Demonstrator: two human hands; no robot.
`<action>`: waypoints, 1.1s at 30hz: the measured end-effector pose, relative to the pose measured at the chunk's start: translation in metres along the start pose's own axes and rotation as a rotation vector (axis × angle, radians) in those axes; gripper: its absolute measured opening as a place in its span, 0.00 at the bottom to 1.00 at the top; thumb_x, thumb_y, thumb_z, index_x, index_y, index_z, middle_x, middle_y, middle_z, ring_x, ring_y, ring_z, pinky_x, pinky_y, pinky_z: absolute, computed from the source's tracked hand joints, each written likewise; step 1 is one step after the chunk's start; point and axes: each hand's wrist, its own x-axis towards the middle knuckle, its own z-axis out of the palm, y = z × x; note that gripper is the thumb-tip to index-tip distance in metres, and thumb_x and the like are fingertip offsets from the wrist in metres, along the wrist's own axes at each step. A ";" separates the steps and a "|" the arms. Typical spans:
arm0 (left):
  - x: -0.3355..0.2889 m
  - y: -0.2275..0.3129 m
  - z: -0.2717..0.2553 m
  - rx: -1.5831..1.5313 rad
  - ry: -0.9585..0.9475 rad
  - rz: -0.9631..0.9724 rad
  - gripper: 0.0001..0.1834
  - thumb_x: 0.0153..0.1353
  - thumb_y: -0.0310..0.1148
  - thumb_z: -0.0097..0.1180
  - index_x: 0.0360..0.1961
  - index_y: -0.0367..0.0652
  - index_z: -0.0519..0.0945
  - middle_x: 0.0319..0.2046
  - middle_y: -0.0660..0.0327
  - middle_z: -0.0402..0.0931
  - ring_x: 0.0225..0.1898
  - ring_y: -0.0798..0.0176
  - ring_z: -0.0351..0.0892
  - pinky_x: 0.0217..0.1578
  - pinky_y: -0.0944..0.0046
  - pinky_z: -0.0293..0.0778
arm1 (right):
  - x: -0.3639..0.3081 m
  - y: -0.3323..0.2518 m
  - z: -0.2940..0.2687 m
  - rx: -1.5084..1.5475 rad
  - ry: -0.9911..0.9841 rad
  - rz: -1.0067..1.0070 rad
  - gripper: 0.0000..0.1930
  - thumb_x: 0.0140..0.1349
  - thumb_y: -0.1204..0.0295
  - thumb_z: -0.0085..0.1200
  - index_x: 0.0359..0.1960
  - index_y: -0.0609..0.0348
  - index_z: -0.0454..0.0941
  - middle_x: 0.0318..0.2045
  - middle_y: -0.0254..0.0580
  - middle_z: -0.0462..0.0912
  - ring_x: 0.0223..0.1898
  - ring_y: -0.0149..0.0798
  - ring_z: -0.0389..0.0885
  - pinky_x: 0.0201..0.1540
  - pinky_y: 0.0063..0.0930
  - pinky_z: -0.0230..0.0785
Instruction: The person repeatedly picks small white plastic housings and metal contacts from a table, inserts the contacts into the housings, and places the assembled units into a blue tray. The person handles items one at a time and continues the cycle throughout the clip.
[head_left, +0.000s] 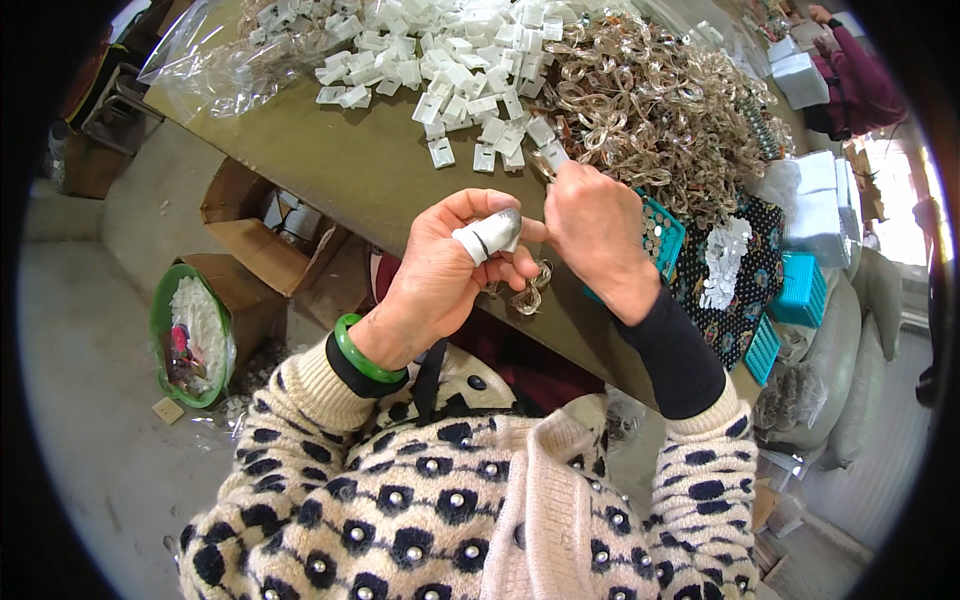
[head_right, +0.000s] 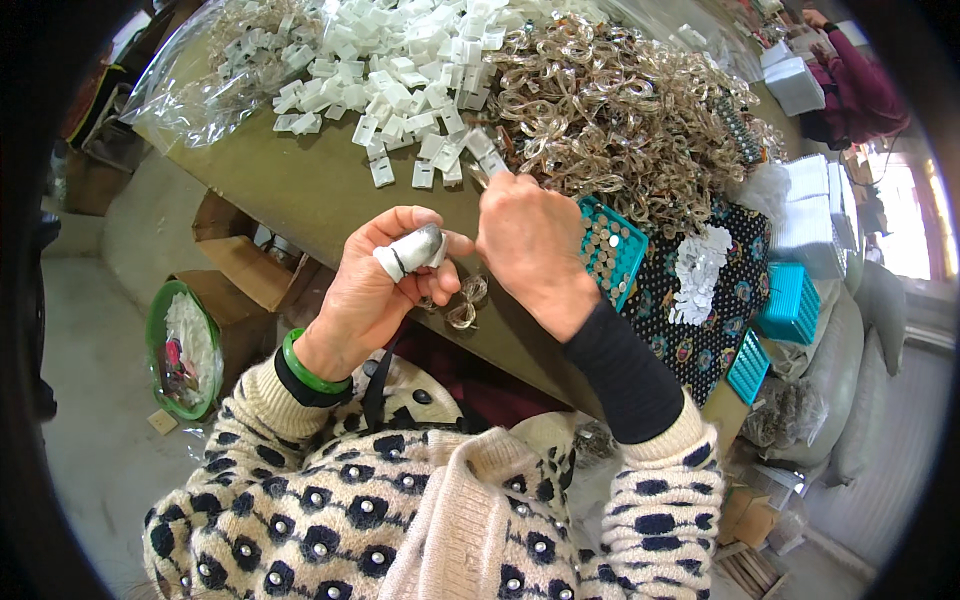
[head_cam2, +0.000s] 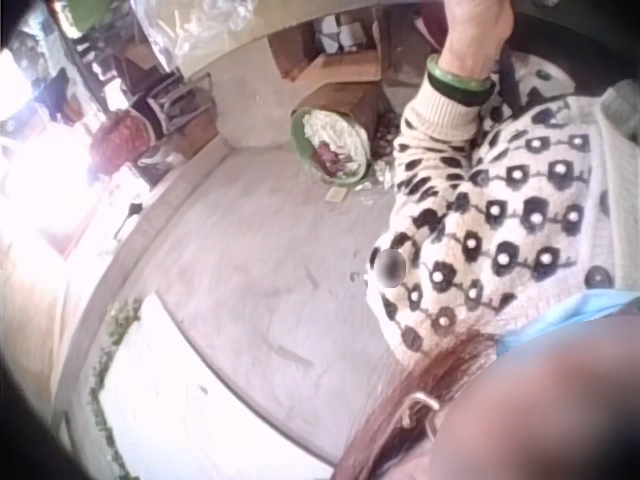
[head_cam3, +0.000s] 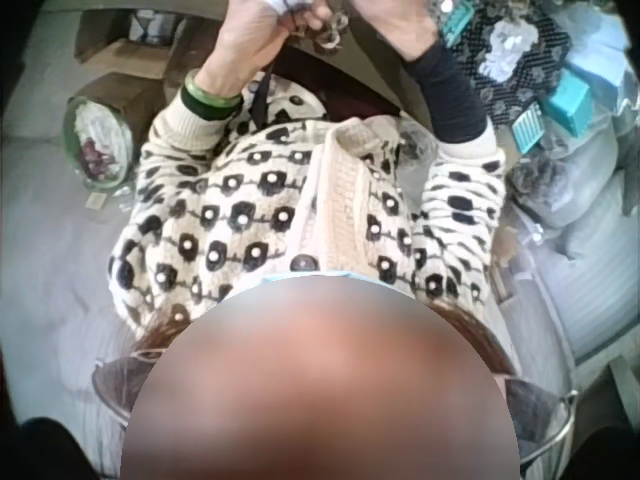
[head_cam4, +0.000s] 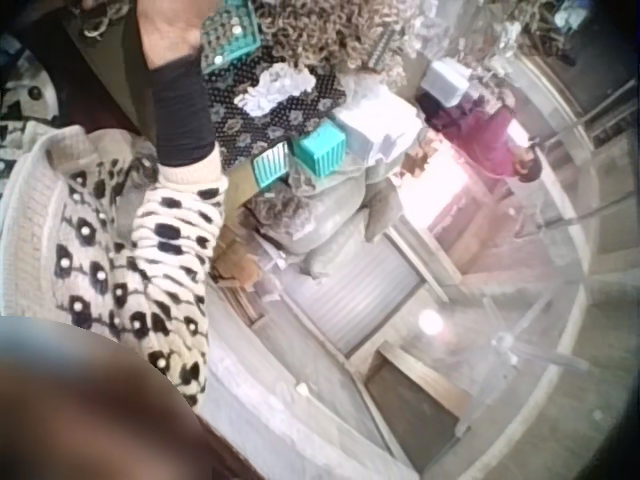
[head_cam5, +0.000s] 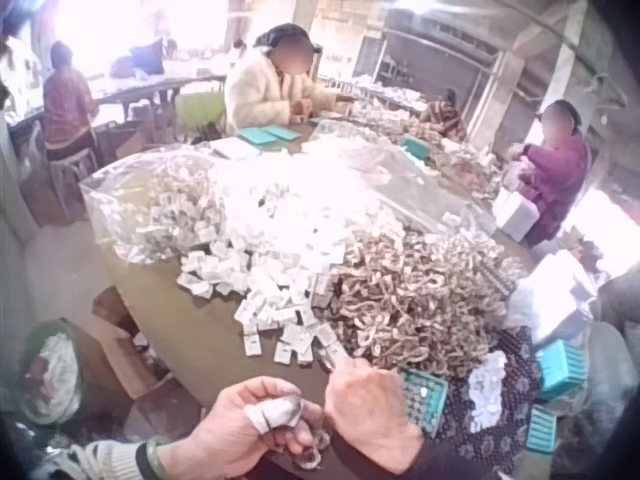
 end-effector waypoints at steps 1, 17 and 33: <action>-0.001 0.000 0.001 0.012 -0.002 0.001 0.08 0.68 0.30 0.55 0.46 0.42 0.77 0.40 0.50 0.82 0.31 0.62 0.84 0.29 0.67 0.83 | -0.005 0.001 -0.006 0.082 -0.029 0.047 0.05 0.54 0.74 0.57 0.25 0.62 0.76 0.22 0.51 0.81 0.22 0.50 0.83 0.25 0.39 0.75; 0.015 -0.003 0.010 0.026 -0.061 -0.074 0.14 0.67 0.32 0.56 0.50 0.36 0.77 0.37 0.60 0.79 0.32 0.65 0.80 0.25 0.70 0.74 | -0.042 0.017 -0.046 1.626 0.119 0.473 0.09 0.67 0.73 0.52 0.38 0.69 0.79 0.42 0.50 0.83 0.36 0.34 0.83 0.37 0.26 0.76; 0.009 0.003 0.026 0.040 -0.193 -0.066 0.15 0.67 0.32 0.57 0.51 0.35 0.78 0.34 0.58 0.80 0.28 0.67 0.80 0.20 0.74 0.66 | -0.088 -0.005 -0.054 1.551 0.038 0.355 0.12 0.64 0.69 0.56 0.42 0.67 0.75 0.46 0.52 0.80 0.42 0.39 0.81 0.47 0.31 0.74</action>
